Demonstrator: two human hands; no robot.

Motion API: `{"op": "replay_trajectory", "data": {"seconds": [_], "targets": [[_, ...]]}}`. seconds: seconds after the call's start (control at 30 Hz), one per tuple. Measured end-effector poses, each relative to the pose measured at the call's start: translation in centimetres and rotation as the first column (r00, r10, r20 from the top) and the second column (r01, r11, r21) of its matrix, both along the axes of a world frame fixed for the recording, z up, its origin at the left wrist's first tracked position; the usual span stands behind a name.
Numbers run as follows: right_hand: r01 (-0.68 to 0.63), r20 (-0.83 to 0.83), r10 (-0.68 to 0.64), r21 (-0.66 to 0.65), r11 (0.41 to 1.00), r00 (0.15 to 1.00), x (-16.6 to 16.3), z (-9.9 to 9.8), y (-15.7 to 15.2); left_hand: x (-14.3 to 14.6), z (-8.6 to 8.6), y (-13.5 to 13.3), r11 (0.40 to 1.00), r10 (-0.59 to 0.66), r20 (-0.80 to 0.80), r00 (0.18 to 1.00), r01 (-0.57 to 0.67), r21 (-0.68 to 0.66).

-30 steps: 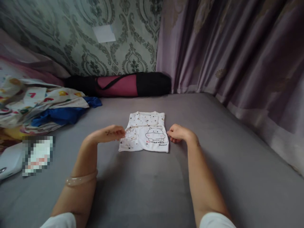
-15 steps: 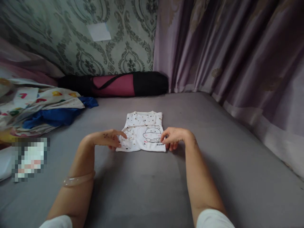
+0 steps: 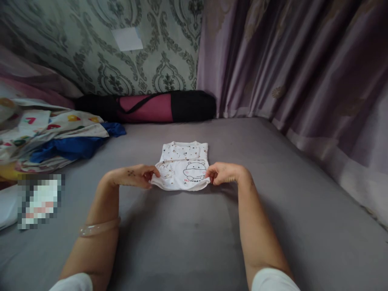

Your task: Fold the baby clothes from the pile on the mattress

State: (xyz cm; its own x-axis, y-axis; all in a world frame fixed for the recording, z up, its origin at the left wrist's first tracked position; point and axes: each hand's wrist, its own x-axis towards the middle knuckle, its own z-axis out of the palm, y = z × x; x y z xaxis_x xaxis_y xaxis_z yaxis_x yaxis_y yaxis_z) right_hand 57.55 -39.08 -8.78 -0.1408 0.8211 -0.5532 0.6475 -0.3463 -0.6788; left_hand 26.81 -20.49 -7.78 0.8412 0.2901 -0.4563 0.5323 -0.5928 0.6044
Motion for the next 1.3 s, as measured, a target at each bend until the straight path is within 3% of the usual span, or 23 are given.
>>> {"op": "replay_trajectory", "data": {"seconds": [0.2, 0.37, 0.5, 0.63, 0.83, 1.03, 1.17, 1.3], "targets": [[-0.009, 0.235, -0.014, 0.098, 0.995, 0.972, -0.9, -0.9, 0.9, 0.6, -0.8, -0.1, 0.992, 0.062, 0.018, 0.998, -0.063, 0.109], [0.047, 0.188, -0.084, 0.192, 0.98, 0.979, -0.6, -1.4, 1.1, 1.1, -1.7, 0.6, 0.995, 0.092, 0.163, 0.982, -0.096, 0.018], [0.079, 0.154, -0.133, 0.317, 0.945, 0.979, 0.0, -0.8, 1.0, 1.1, -2.4, 1.5, 0.978, 0.149, 0.302, 0.942, -0.186, 0.099], [0.174, 0.16, -0.273, 0.456, 0.873, 0.949, 0.6, -0.4, 1.3, 1.6, -3.1, 2.1, 0.934, 0.261, 0.425, 0.867, -0.339, 0.117], [0.394, 0.081, -0.495, 0.502, 0.77, 0.865, 1.1, -1.9, 3.4, 3.7, -4.0, 3.5, 0.863, 0.421, 0.482, 0.769, -0.503, 0.049], [0.584, -0.002, -0.681, 0.516, 0.626, 0.732, 1.5, -3.6, 6.7, 6.6, -4.7, 6.0, 0.719, 0.595, 0.514, 0.618, -0.695, 0.003], [0.6, 0.148, -0.753, 0.515, 0.612, 0.641, 1.3, -3.9, 8.6, 8.5, -5.3, 6.3, 0.633, 0.658, 0.463, 0.594, -0.769, 0.088], [0.616, 0.204, -0.799, 0.539, 0.574, 0.566, 0.3, -3.7, 9.9, 9.8, -6.0, 5.6, 0.601, 0.642, 0.461, 0.613, -0.775, 0.194]]}}
